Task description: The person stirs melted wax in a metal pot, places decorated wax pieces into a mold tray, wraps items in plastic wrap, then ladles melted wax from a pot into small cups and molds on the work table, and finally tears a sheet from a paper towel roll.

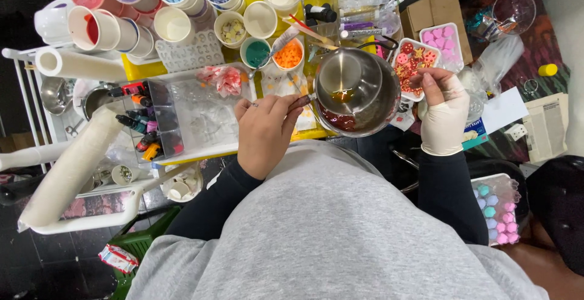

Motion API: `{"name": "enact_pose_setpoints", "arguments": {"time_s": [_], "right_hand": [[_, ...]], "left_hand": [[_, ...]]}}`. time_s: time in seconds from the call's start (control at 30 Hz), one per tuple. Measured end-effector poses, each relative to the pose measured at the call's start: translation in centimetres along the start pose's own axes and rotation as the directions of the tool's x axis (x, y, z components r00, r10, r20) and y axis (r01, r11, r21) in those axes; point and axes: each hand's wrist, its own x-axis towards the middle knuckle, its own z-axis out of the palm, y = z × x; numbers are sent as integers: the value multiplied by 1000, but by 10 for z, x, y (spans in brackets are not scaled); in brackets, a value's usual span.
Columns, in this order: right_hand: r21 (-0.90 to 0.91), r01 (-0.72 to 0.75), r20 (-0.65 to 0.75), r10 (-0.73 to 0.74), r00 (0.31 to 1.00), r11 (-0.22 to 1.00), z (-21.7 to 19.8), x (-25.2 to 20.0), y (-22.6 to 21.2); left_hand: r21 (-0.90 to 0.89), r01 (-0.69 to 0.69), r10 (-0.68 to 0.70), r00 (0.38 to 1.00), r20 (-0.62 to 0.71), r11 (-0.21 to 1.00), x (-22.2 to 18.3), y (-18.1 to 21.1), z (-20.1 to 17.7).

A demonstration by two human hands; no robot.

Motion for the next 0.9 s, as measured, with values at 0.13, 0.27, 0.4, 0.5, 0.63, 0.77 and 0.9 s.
{"name": "enact_pose_setpoints", "arguments": {"time_s": [0.13,0.27,0.4,0.5,0.63,0.77,0.9], "right_hand": [[-26,0,-1,0,1000,1000,0,0,2],[-7,-22,-2,22,1000,1000,1,2,4],[37,-16,23,15,1000,999,7,3,5],[34,-18,19,18,1000,999,8,4,7],[75,-9,53,5,999,997,10,5,4],[39,-7,46,5,999,999,10,8,5],[36,-2,47,0,999,999,11,9,6]], "left_hand": [[-5,18,-18,1000,-23,1000,-1,-2,-3],[23,31,-31,999,-23,999,1,-3,-8],[65,48,-46,999,-25,997,0,-4,-12],[79,56,-54,998,-24,995,2,-7,-22],[101,104,-108,994,30,989,2,-13,-35],[75,120,-123,992,34,990,1,-20,-46],[93,113,-116,993,29,989,-3,-24,-57]]}}
